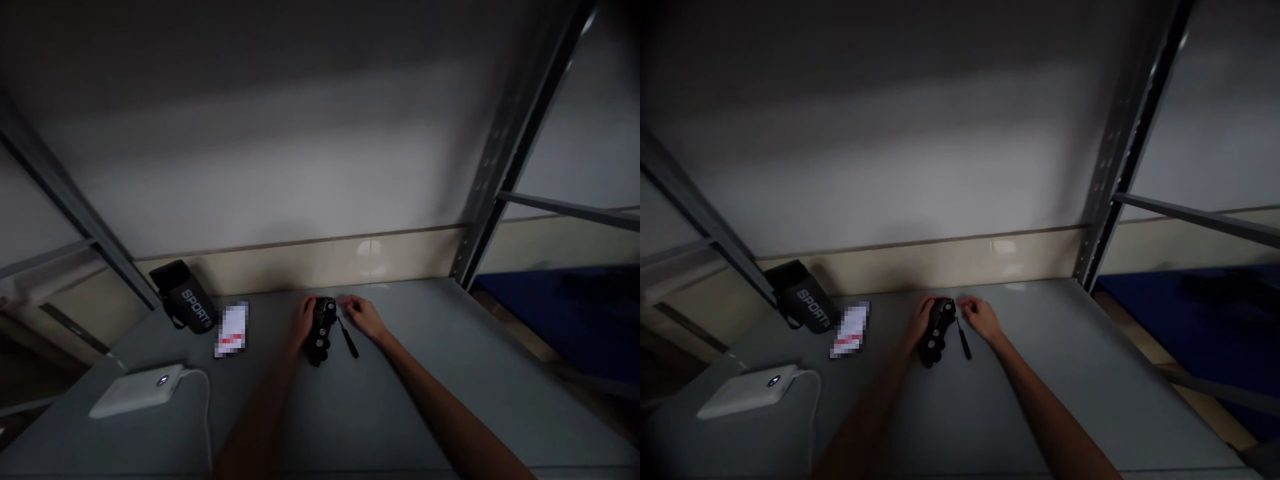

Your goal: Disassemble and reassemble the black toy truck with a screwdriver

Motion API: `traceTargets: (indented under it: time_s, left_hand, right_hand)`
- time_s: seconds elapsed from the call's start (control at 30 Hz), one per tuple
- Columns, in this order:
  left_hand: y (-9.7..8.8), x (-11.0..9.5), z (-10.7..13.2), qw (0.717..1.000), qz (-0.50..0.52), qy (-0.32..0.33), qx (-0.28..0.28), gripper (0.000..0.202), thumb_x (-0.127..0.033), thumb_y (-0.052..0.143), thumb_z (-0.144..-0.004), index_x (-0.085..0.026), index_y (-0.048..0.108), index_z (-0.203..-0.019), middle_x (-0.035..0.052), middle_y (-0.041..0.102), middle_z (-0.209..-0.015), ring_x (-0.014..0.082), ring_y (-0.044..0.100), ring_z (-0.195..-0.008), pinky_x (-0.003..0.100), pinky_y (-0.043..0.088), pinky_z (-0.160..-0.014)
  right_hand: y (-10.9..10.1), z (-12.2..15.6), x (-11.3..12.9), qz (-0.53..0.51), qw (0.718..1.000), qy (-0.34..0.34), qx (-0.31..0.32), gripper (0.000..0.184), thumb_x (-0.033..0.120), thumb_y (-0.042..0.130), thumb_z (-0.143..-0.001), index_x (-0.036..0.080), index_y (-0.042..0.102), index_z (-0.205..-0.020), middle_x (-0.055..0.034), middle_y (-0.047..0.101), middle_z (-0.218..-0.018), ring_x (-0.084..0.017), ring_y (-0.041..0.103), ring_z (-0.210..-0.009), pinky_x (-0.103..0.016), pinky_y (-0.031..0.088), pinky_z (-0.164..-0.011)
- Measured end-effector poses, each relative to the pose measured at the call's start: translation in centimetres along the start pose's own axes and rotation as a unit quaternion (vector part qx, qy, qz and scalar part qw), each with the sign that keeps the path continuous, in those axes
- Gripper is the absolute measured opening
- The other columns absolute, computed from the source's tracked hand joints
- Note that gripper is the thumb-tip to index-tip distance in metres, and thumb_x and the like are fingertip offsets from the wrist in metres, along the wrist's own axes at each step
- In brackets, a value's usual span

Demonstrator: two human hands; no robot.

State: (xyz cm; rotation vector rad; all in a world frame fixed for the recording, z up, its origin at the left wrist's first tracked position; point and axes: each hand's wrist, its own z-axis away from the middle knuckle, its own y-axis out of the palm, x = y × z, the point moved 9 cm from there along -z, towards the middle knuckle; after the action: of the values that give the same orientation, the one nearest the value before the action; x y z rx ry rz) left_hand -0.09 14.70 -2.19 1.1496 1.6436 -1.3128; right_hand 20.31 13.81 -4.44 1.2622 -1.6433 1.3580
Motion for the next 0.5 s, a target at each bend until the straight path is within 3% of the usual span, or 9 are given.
traceTargets:
  time_s: [0.33, 0.5]
  left_hand:
    - [-0.77, -0.37, 0.26, 0.999, -0.037, -0.006, -0.029, 0.031, -0.043, 0.047, -0.093, -0.023, 0.071, -0.097, 0.0081, 0.079, -0.097, 0.0265, 0.072, -0.103, 0.039, 0.054, -0.099]
    - [-0.41, -0.12, 0.24, 0.999, -0.048, -0.001, -0.010, 0.034, -0.045, 0.045, -0.096, -0.024, 0.070, -0.105, 0.0085, 0.079, -0.106, 0.0262, 0.072, -0.107, 0.039, 0.053, -0.102]
  right_hand:
    - [-0.25, 0.02, 0.37, 0.003, 1.000, 0.004, -0.012, 0.032, 0.022, 0.052, -0.082, 0.019, 0.079, -0.100, -0.0004, 0.071, -0.074, -0.020, 0.063, -0.070, -0.029, 0.047, -0.070]
    - [-0.02, 0.13, 0.12, -0.003, 1.000, 0.010, 0.005, 0.030, 0.022, 0.053, -0.083, 0.020, 0.078, -0.099, 0.0020, 0.065, -0.067, -0.019, 0.060, -0.066, -0.027, 0.045, -0.067]
